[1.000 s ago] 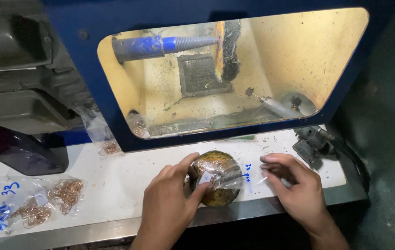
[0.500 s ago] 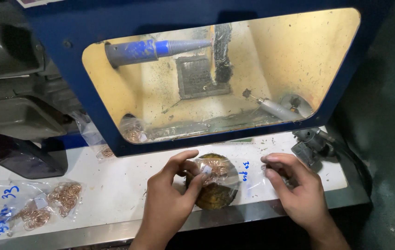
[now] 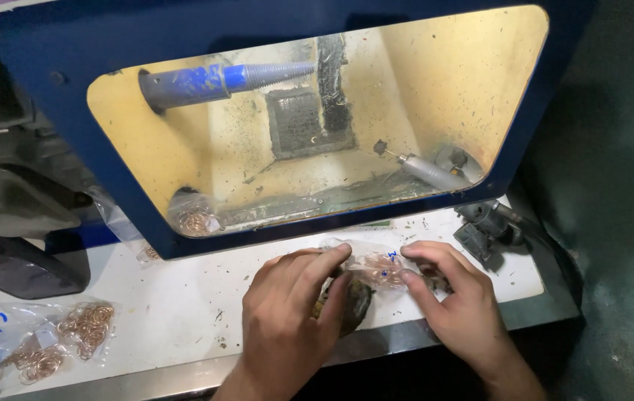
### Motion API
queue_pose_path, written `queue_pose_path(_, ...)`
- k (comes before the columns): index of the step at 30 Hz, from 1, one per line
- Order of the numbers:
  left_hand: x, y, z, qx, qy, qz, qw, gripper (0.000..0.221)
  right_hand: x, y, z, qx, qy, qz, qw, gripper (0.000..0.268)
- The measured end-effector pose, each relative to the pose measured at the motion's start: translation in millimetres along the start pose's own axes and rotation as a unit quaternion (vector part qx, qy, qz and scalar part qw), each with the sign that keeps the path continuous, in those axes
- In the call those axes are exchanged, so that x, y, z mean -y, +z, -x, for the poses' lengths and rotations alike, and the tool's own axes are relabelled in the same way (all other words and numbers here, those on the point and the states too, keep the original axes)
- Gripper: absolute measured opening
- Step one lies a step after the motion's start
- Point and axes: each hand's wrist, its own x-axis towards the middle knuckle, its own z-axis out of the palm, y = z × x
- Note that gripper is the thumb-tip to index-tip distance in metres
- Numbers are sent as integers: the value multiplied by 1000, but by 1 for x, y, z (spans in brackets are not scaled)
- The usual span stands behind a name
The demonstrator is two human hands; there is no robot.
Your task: Polishing small jewelry links using a handheld rotary tool and a stationary polishing wheel, then sorting them into plastic bags.
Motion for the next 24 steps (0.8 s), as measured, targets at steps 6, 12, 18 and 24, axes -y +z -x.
queue_pose_path(6,6,-3,7,-20,-5,21,1000,27,-1,-2,-1,3,10,0,1000,21)
queue_pose_path(12,18,2,29,-16,-53,60,997,41,-6,-2,1,-3,31,-49,998,19)
queue_pose_path(18,26,3,45,-26,-96,81,992,48,-6,-3,1,-13,55,-74,996,16)
queue_pose_path(24,28,-1,46,-22,-177,137,974,41,-8,-3,2,-9,58,-91,994,17)
